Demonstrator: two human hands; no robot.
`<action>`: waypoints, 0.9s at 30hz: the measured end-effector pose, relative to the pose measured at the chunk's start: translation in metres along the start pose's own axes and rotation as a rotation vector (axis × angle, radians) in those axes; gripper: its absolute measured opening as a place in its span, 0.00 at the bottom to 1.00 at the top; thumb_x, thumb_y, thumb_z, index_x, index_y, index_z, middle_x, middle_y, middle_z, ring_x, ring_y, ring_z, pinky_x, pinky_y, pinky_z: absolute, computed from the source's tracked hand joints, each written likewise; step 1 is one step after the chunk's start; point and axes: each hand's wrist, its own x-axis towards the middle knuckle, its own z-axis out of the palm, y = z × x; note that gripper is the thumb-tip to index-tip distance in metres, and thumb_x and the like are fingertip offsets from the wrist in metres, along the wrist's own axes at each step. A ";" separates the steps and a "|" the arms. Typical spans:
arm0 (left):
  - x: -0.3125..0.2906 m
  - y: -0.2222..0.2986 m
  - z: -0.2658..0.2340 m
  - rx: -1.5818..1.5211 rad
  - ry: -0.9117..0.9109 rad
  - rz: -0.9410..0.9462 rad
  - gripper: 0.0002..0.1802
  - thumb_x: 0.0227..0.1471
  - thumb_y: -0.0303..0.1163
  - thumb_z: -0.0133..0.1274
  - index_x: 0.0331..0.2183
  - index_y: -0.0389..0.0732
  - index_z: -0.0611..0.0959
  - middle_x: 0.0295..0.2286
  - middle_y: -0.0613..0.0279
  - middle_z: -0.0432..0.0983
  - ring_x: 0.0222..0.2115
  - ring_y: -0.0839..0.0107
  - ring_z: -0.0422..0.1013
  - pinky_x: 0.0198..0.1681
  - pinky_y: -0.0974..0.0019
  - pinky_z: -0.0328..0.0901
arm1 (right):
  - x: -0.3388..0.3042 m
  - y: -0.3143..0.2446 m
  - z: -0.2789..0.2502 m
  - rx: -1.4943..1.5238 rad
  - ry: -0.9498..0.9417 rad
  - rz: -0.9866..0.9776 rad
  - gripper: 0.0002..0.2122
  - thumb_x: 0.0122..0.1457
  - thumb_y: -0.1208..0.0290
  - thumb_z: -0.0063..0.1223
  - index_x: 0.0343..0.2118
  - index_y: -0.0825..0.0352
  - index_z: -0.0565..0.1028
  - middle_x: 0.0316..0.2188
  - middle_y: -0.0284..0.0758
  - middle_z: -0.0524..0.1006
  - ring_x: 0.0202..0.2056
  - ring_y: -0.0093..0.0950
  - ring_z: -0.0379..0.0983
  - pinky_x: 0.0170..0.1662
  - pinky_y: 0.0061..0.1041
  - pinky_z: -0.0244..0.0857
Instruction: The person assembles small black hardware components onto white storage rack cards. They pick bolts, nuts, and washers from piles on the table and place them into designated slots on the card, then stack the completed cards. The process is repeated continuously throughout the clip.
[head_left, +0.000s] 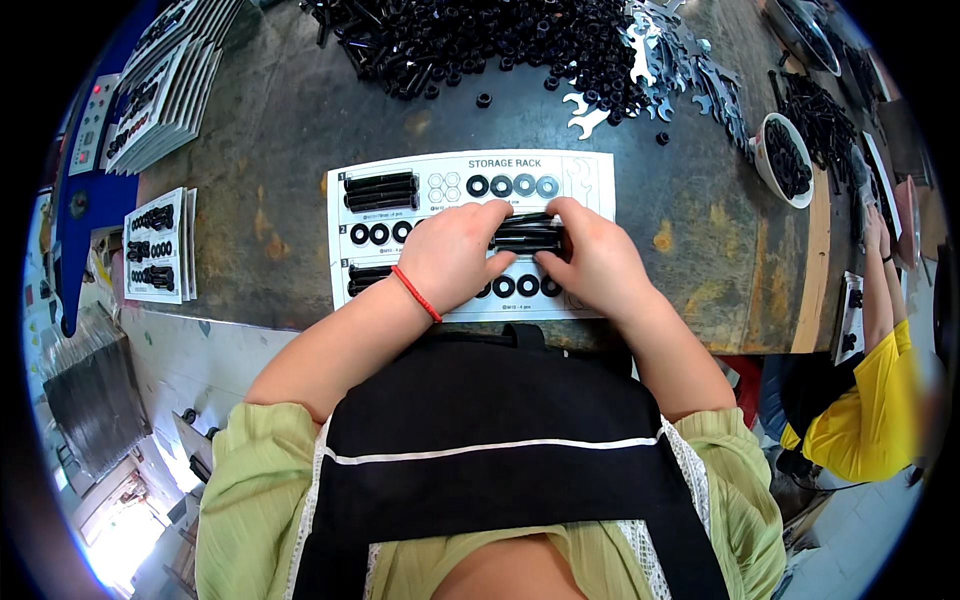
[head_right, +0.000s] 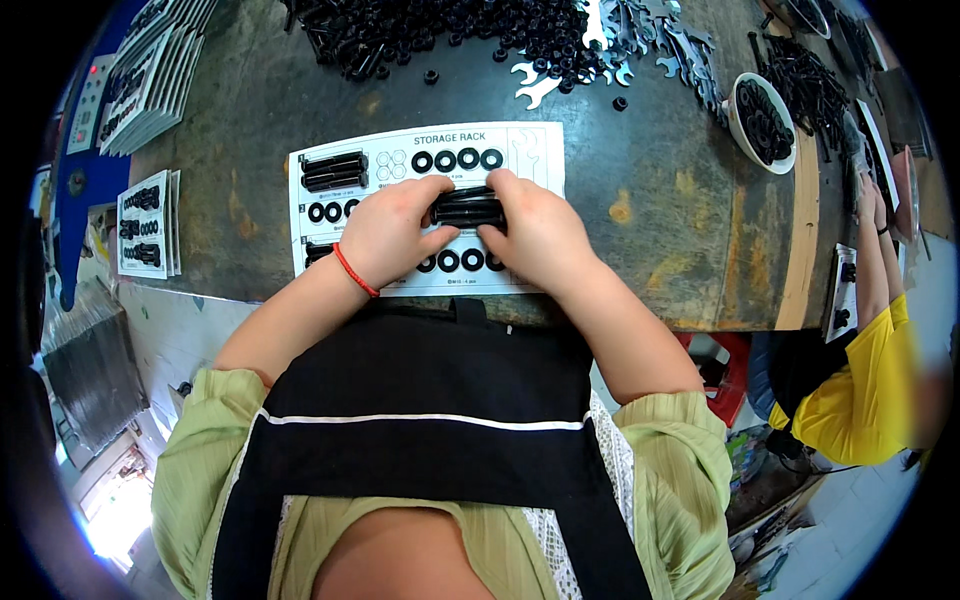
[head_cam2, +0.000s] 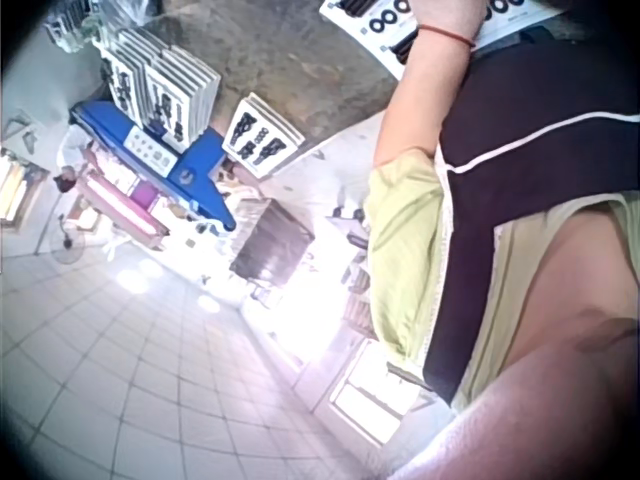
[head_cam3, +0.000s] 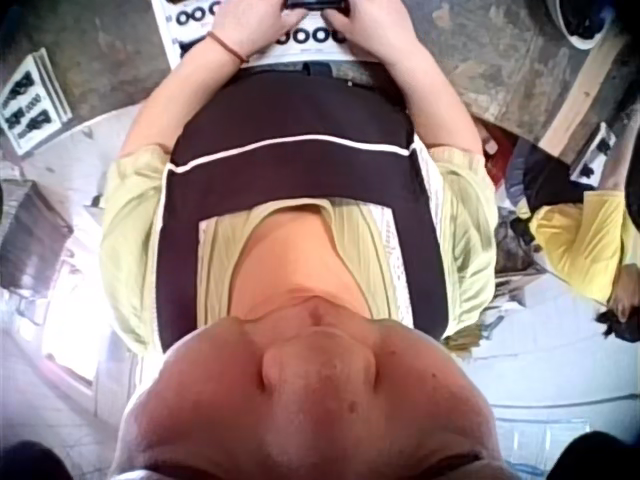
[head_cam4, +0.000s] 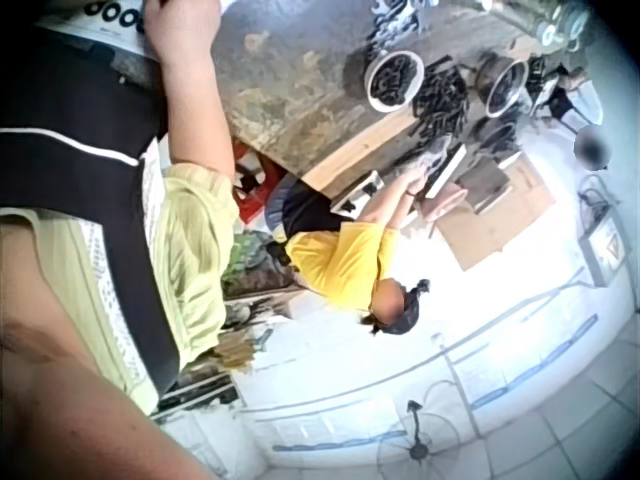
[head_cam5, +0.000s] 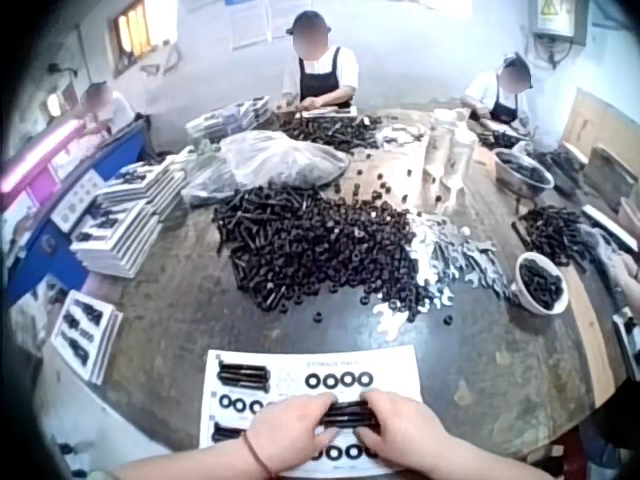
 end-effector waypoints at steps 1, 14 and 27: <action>0.001 0.001 -0.003 -0.007 0.012 -0.005 0.22 0.44 0.33 0.63 0.43 0.41 0.78 0.26 0.57 0.76 0.29 0.59 0.74 0.33 0.58 0.68 | 0.003 -0.003 0.004 0.005 0.009 -0.004 0.20 0.48 0.70 0.63 0.44 0.67 0.70 0.32 0.42 0.76 0.34 0.43 0.76 0.37 0.38 0.70; -0.009 -0.020 -0.040 -0.185 0.085 -0.093 0.39 0.41 0.31 0.67 0.56 0.44 0.72 0.21 0.64 0.68 0.22 0.71 0.67 0.28 0.68 0.65 | 0.033 0.027 -0.047 0.062 0.188 0.107 0.21 0.49 0.65 0.64 0.46 0.66 0.75 0.32 0.40 0.77 0.33 0.39 0.76 0.38 0.34 0.70; -0.068 -0.206 -0.080 -0.025 0.746 -0.578 0.22 0.53 0.35 0.58 0.50 0.42 0.78 0.17 0.70 0.62 0.19 0.79 0.61 0.26 0.71 0.60 | 0.137 0.134 -0.123 0.085 0.714 0.359 0.17 0.51 0.59 0.63 0.33 0.73 0.81 0.28 0.42 0.82 0.29 0.32 0.78 0.35 0.30 0.69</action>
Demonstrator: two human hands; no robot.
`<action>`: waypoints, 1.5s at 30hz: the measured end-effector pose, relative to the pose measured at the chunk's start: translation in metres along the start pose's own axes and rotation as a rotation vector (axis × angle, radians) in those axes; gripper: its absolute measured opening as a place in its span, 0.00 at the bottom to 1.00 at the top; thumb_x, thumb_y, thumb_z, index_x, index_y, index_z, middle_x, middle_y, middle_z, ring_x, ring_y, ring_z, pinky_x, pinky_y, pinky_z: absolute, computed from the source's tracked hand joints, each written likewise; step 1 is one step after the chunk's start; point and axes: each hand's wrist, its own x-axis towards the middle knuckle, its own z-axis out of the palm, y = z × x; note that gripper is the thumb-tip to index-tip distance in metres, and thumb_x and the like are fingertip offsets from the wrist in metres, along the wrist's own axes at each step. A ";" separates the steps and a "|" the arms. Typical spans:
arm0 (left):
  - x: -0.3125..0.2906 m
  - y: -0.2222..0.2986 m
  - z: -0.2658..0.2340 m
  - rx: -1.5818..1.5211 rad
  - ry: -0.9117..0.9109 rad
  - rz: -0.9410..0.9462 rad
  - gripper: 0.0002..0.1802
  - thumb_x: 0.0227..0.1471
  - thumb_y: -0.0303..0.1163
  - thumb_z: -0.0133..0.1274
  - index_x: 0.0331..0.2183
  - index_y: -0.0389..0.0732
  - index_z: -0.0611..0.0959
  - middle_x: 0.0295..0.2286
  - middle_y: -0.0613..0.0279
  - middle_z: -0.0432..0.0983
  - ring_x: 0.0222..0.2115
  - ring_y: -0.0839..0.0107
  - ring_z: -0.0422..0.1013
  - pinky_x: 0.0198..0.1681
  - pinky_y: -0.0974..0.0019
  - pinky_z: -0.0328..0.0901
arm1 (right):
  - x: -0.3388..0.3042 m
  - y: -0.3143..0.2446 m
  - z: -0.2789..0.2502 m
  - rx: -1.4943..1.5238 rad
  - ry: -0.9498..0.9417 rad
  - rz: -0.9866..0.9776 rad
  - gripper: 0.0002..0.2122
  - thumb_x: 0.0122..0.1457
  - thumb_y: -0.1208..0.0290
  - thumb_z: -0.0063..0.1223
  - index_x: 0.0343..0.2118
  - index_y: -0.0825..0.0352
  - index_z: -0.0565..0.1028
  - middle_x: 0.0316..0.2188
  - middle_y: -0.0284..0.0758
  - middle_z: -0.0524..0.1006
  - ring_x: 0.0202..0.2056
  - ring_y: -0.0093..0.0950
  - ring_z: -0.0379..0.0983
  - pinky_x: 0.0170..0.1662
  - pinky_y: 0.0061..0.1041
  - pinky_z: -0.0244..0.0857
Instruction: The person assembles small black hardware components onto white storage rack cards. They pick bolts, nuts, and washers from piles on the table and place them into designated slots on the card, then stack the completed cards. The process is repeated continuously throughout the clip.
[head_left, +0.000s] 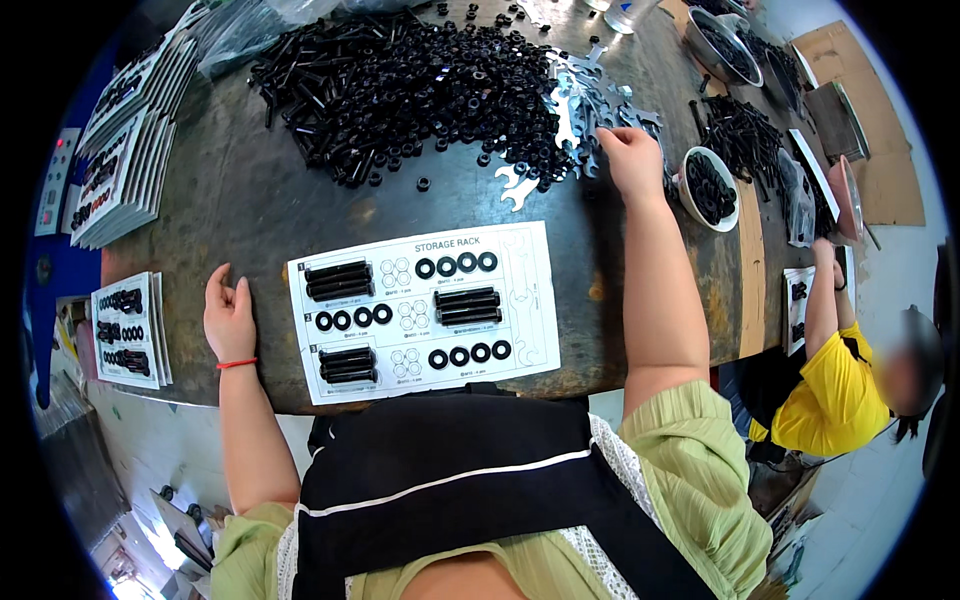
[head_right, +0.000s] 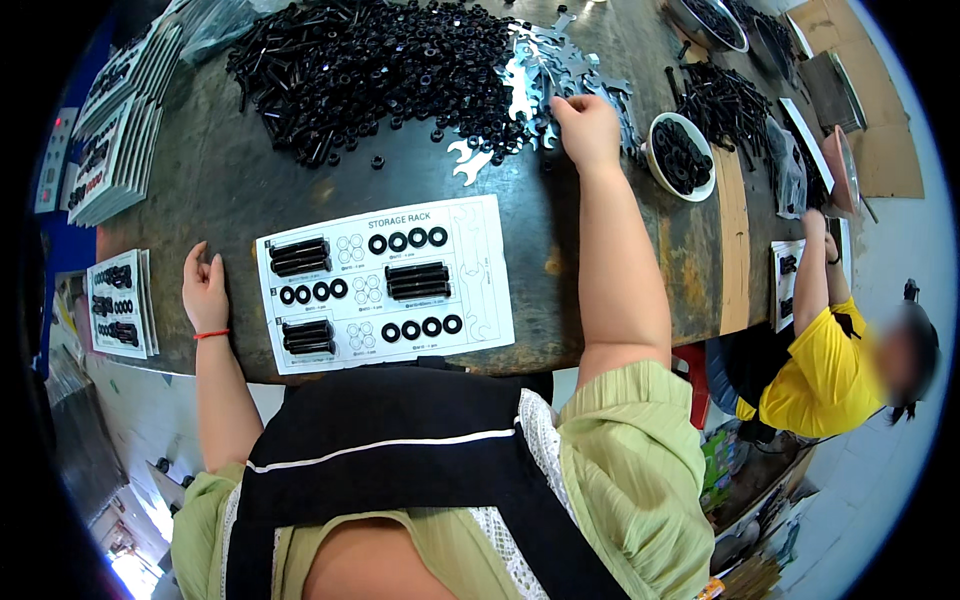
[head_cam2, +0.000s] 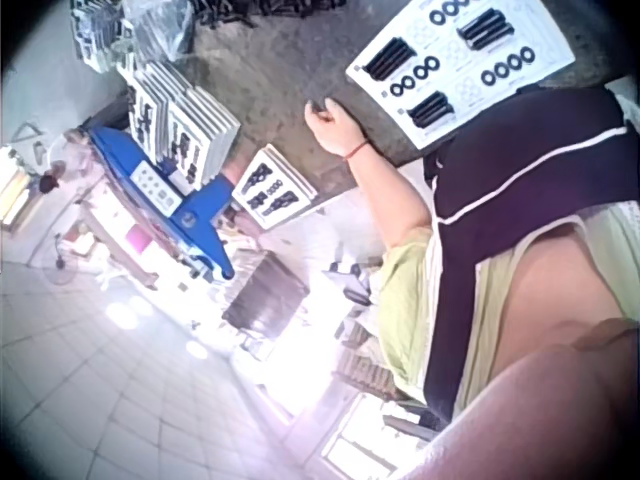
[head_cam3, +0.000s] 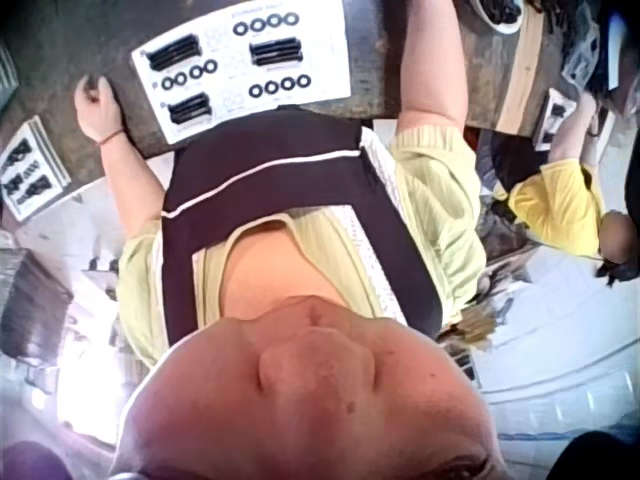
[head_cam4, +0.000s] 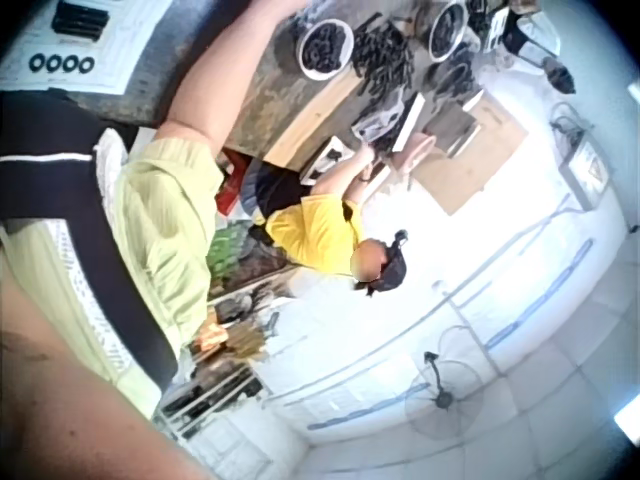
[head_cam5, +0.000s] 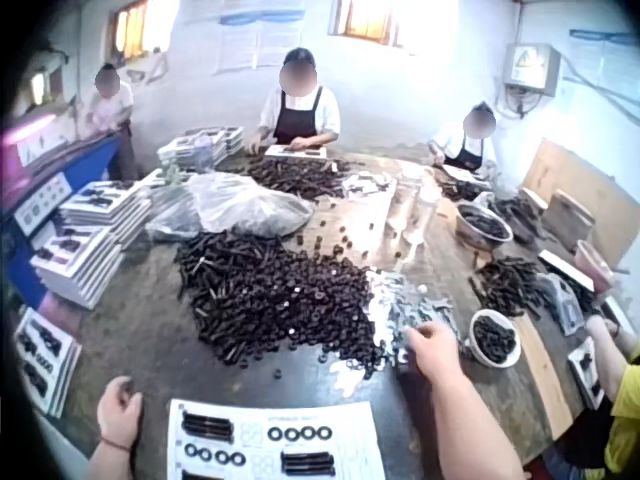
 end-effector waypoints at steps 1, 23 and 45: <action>-0.005 0.001 0.001 0.024 0.010 0.006 0.22 0.53 0.35 0.58 0.50 0.42 0.78 0.17 0.70 0.62 0.19 0.78 0.61 0.26 0.71 0.60 | -0.015 -0.004 -0.003 0.076 0.022 0.011 0.17 0.51 0.61 0.64 0.35 0.73 0.80 0.27 0.39 0.81 0.28 0.27 0.76 0.34 0.28 0.69; -0.014 -0.012 -0.002 0.032 -0.015 -0.045 0.19 0.55 0.39 0.57 0.47 0.43 0.81 0.19 0.71 0.66 0.21 0.79 0.63 0.28 0.71 0.60 | -0.193 -0.068 0.020 -0.492 -0.463 -0.053 0.15 0.54 0.57 0.60 0.27 0.68 0.77 0.28 0.41 0.80 0.31 0.41 0.77 0.35 0.38 0.70; -0.005 -0.003 0.003 0.112 0.015 -0.047 0.16 0.53 0.39 0.57 0.43 0.44 0.82 0.18 0.68 0.65 0.20 0.75 0.65 0.26 0.67 0.62 | -0.024 -0.013 0.025 -0.504 0.083 -0.171 0.16 0.53 0.58 0.59 0.39 0.66 0.79 0.40 0.44 0.78 0.42 0.43 0.75 0.44 0.41 0.70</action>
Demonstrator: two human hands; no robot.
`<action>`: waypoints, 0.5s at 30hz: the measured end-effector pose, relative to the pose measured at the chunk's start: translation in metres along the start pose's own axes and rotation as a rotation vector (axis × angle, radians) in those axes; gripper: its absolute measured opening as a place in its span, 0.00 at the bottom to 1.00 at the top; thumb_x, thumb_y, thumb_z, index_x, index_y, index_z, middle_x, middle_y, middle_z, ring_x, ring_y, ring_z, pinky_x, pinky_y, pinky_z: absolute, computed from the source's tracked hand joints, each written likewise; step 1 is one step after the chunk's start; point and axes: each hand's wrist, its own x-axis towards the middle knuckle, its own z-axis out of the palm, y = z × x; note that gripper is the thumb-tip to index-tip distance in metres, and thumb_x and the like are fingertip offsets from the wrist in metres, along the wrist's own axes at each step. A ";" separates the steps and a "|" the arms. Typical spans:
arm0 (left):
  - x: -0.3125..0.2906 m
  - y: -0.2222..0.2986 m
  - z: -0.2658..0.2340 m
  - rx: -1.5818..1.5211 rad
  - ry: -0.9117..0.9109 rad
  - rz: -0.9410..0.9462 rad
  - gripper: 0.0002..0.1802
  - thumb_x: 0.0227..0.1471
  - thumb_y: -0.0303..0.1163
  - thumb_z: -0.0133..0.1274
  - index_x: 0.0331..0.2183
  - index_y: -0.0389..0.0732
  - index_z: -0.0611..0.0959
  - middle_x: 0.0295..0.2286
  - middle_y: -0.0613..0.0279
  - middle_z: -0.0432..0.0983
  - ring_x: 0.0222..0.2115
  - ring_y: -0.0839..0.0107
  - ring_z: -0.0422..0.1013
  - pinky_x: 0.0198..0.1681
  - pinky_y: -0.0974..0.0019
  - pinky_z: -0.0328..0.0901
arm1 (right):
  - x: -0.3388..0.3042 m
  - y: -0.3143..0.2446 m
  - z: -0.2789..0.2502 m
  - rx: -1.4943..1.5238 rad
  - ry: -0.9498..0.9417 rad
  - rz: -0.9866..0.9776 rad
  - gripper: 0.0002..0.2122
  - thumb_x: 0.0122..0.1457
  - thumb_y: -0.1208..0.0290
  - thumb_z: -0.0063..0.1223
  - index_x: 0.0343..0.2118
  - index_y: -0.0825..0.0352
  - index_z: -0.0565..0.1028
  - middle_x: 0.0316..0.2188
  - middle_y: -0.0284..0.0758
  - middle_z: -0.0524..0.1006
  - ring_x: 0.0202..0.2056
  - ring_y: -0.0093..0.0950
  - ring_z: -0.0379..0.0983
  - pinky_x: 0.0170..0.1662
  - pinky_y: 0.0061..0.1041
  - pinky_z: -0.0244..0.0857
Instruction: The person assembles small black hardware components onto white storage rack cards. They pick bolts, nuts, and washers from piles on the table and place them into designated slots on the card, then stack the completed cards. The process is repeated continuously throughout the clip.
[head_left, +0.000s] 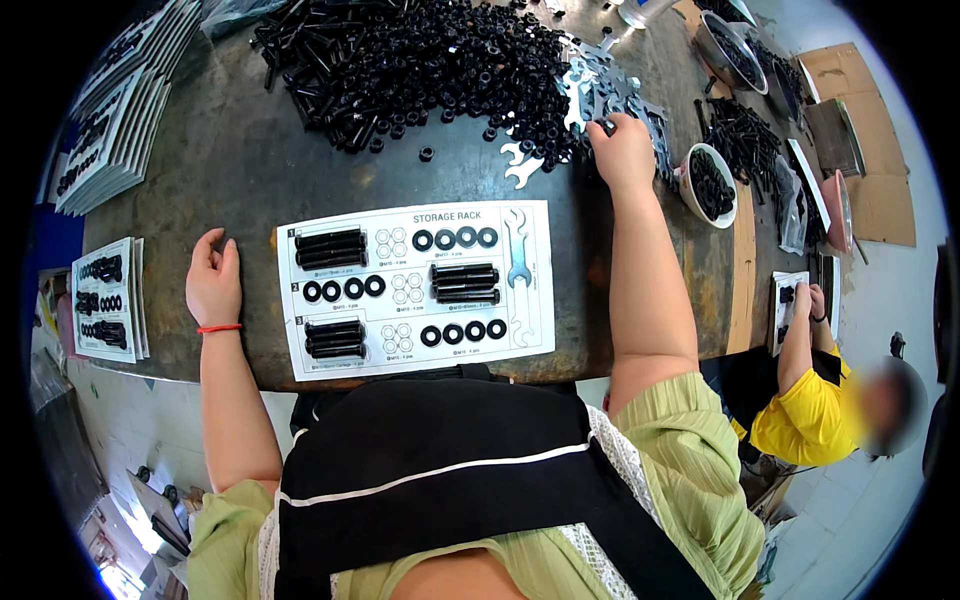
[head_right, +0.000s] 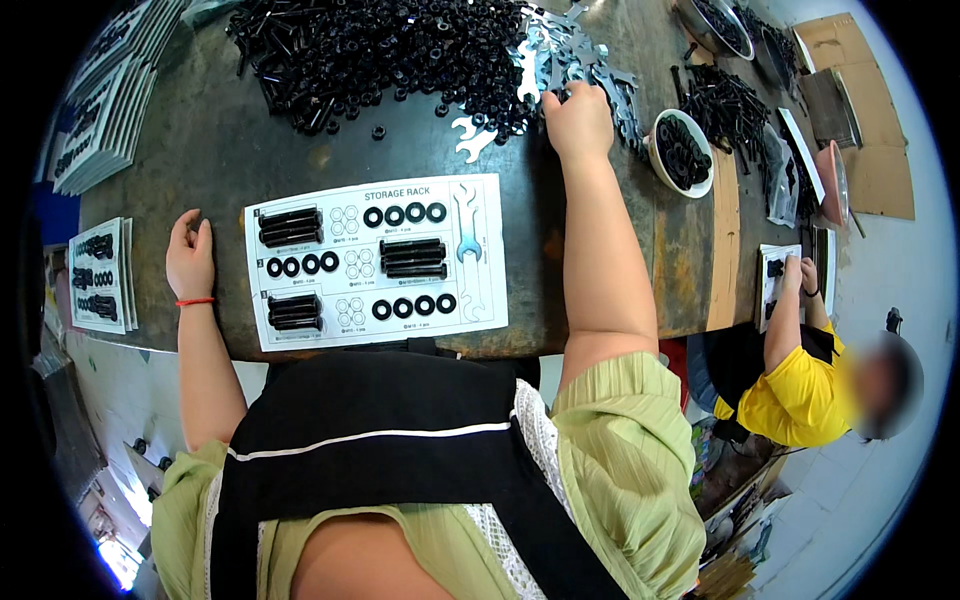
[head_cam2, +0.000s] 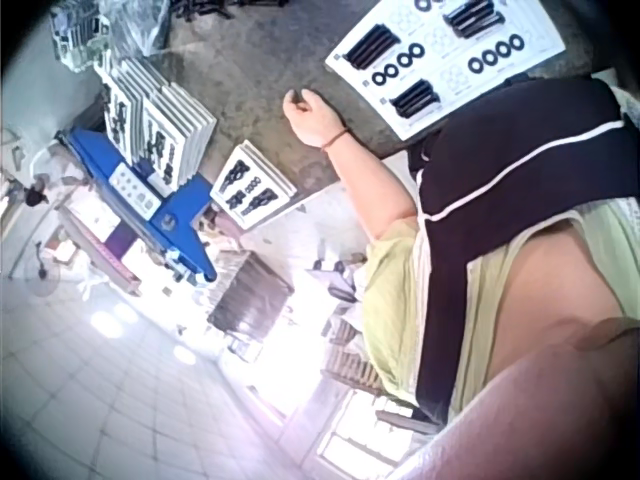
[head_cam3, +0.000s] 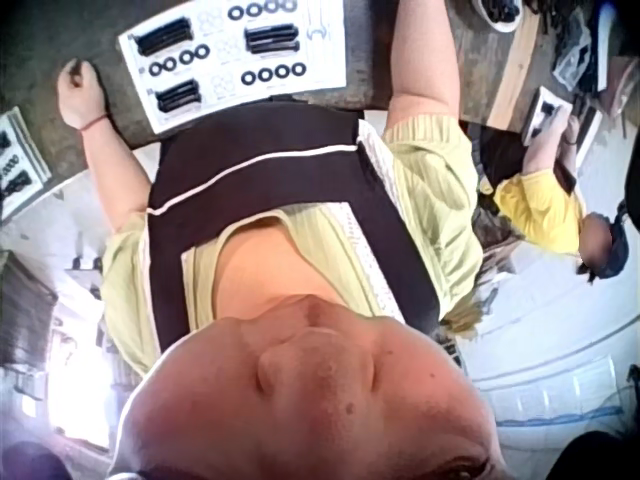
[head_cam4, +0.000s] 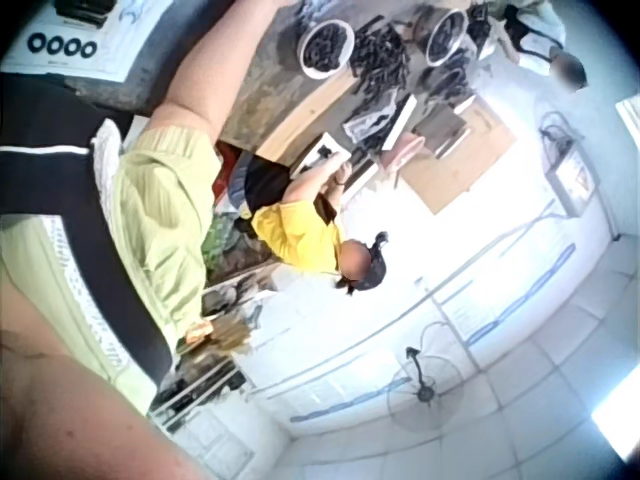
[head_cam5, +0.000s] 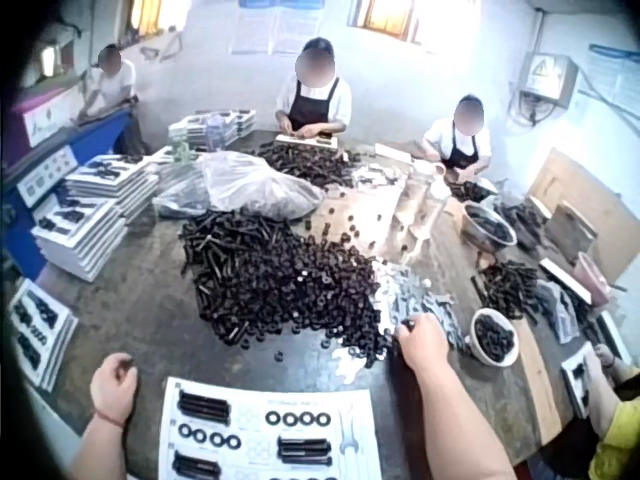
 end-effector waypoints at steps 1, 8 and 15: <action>0.000 0.001 -0.001 -0.003 0.003 -0.009 0.16 0.53 0.39 0.57 0.43 0.44 0.82 0.18 0.68 0.65 0.20 0.75 0.65 0.26 0.67 0.62 | 0.004 0.000 -0.001 -0.017 -0.028 -0.012 0.15 0.53 0.59 0.58 0.36 0.66 0.80 0.38 0.44 0.78 0.41 0.43 0.76 0.44 0.41 0.70; 0.002 -0.005 0.003 0.006 0.009 0.000 0.16 0.53 0.40 0.57 0.43 0.45 0.83 0.17 0.68 0.66 0.20 0.74 0.65 0.27 0.66 0.62 | -0.024 0.022 -0.037 0.061 0.360 -0.223 0.08 0.54 0.69 0.53 0.26 0.66 0.80 0.30 0.41 0.78 0.32 0.40 0.75 0.34 0.38 0.68; -0.002 -0.012 0.003 0.009 0.001 -0.006 0.17 0.53 0.41 0.57 0.44 0.46 0.83 0.18 0.69 0.66 0.20 0.75 0.65 0.28 0.67 0.62 | -0.113 -0.003 -0.091 1.019 0.387 0.042 0.04 0.62 0.77 0.49 0.36 0.71 0.75 0.31 0.35 0.80 0.30 0.18 0.72 0.34 0.18 0.66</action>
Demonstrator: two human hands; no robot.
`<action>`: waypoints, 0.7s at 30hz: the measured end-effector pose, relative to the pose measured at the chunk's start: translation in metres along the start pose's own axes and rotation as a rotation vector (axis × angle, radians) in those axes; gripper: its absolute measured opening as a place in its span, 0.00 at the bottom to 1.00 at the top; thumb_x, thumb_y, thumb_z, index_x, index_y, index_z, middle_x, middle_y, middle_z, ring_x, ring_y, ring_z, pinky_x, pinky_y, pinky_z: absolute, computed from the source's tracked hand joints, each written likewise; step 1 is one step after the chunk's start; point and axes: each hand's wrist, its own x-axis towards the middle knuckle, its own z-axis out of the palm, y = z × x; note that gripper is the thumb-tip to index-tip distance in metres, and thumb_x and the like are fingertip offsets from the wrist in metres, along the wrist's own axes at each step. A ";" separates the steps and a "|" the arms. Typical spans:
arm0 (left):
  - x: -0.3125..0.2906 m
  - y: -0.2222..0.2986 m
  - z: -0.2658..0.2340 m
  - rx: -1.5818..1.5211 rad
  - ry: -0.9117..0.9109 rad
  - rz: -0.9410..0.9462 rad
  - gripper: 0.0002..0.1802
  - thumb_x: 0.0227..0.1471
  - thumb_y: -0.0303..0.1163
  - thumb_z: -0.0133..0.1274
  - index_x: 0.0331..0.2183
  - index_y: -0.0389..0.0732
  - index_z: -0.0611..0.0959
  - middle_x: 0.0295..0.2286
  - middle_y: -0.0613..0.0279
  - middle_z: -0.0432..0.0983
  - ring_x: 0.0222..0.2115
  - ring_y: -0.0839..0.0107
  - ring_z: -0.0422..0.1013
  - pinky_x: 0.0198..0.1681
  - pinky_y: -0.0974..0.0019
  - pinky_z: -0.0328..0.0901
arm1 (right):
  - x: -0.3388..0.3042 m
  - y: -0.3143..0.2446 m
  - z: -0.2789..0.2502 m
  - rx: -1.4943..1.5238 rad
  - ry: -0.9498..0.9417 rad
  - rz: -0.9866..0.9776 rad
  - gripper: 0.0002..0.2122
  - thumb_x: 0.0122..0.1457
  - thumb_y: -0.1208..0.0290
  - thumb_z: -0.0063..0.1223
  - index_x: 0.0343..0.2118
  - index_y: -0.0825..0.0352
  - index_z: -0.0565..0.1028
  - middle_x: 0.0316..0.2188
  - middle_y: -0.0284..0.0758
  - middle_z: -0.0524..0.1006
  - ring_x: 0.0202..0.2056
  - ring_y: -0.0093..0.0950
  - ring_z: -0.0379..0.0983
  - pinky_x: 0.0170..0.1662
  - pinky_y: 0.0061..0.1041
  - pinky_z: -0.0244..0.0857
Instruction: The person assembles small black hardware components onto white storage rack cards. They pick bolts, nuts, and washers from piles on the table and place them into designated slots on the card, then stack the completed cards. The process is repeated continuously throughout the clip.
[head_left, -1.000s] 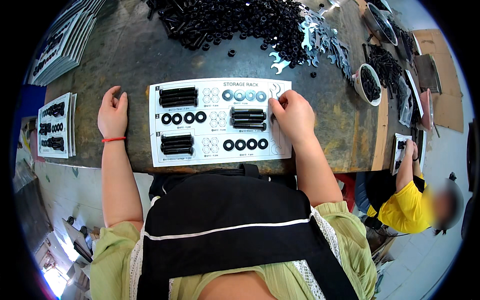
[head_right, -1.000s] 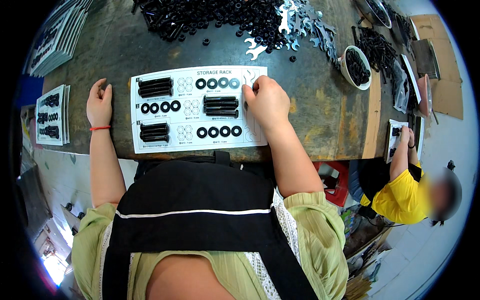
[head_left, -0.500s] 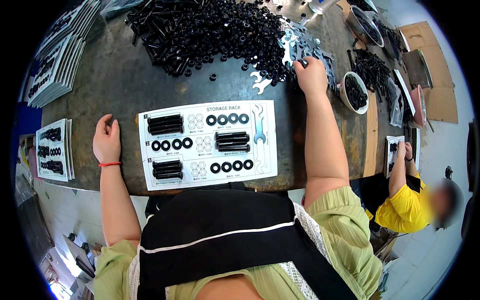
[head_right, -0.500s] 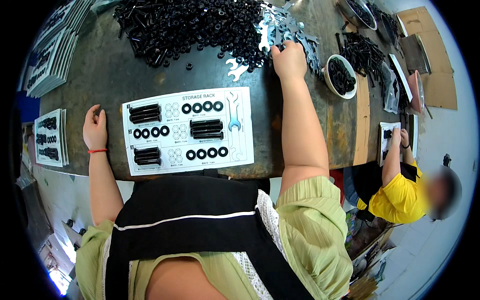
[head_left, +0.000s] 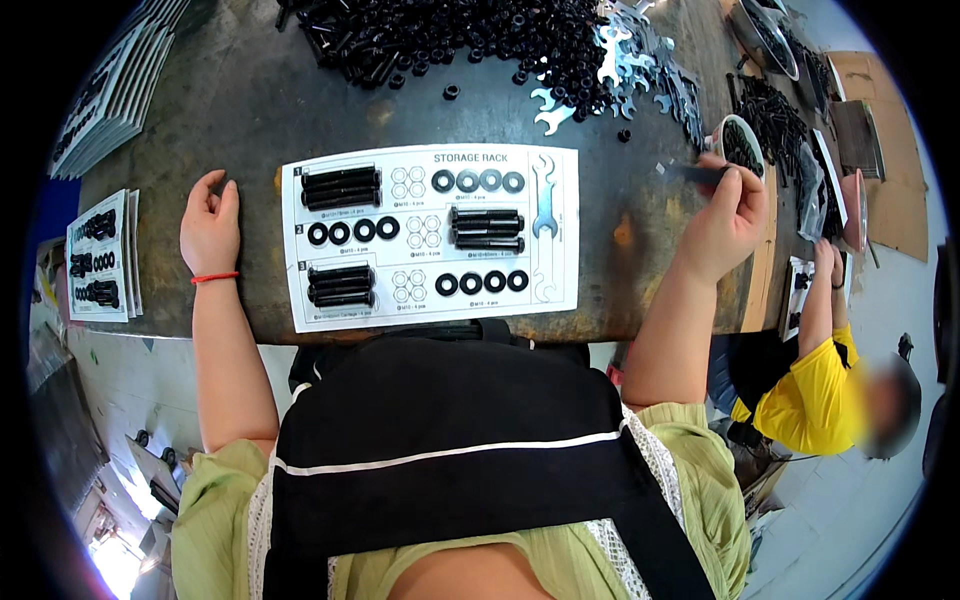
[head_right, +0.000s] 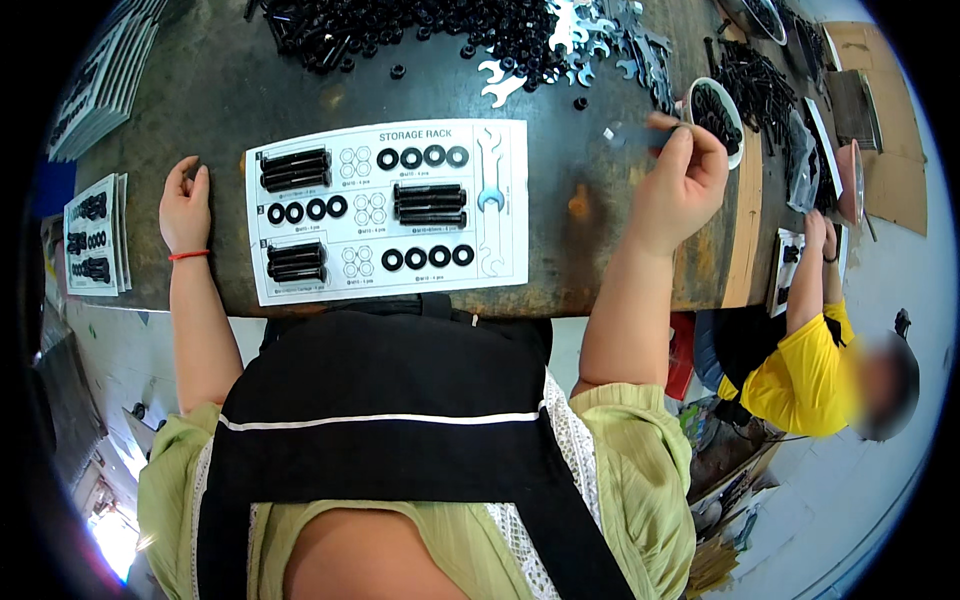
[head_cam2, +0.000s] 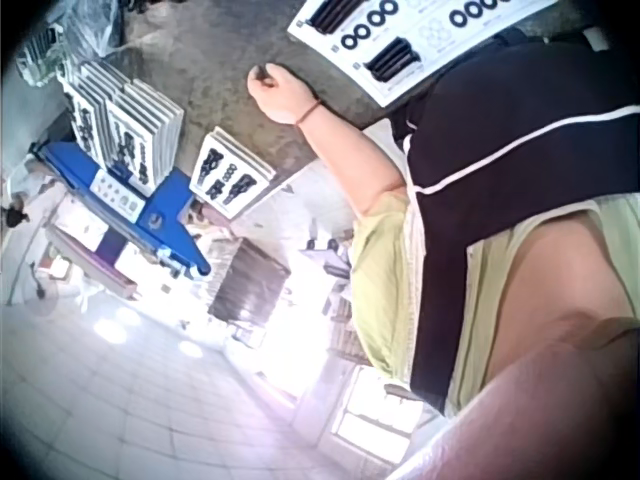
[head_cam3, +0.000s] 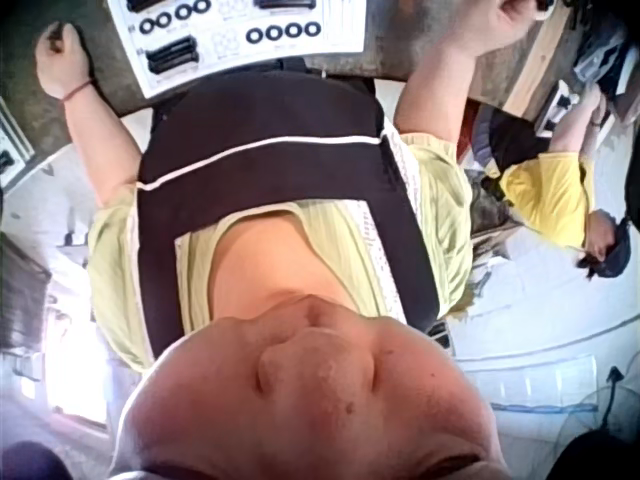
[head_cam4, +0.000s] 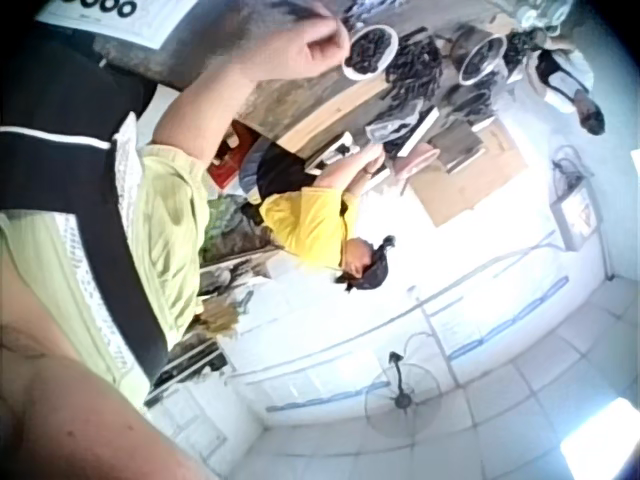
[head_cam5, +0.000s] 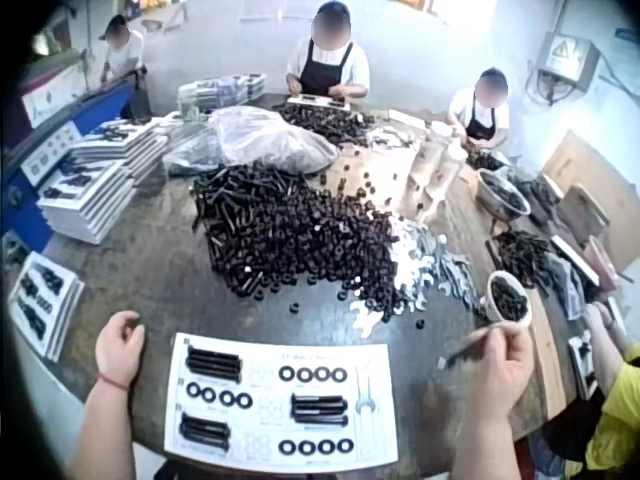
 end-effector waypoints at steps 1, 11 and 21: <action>0.001 -0.002 0.002 0.000 0.003 0.012 0.17 0.53 0.41 0.57 0.44 0.46 0.83 0.18 0.69 0.67 0.20 0.75 0.65 0.28 0.68 0.62 | -0.012 -0.008 -0.002 0.029 -0.015 0.068 0.04 0.62 0.78 0.49 0.37 0.71 0.74 0.28 0.34 0.80 0.29 0.18 0.72 0.33 0.18 0.66; -0.005 -0.005 -0.001 -0.103 -0.039 0.023 0.17 0.54 0.40 0.57 0.45 0.44 0.83 0.19 0.71 0.68 0.22 0.78 0.65 0.30 0.70 0.62 | -0.116 -0.010 0.028 -0.854 -0.672 0.053 0.14 0.52 0.66 0.58 0.37 0.69 0.73 0.30 0.46 0.79 0.33 0.46 0.77 0.36 0.43 0.70; -0.002 -0.013 -0.002 -0.166 -0.059 0.018 0.17 0.55 0.39 0.56 0.45 0.43 0.82 0.19 0.72 0.68 0.22 0.80 0.64 0.30 0.71 0.62 | -0.139 -0.034 0.010 -0.921 -0.802 0.189 0.12 0.52 0.63 0.60 0.26 0.67 0.72 0.26 0.38 0.76 0.28 0.40 0.74 0.32 0.38 0.68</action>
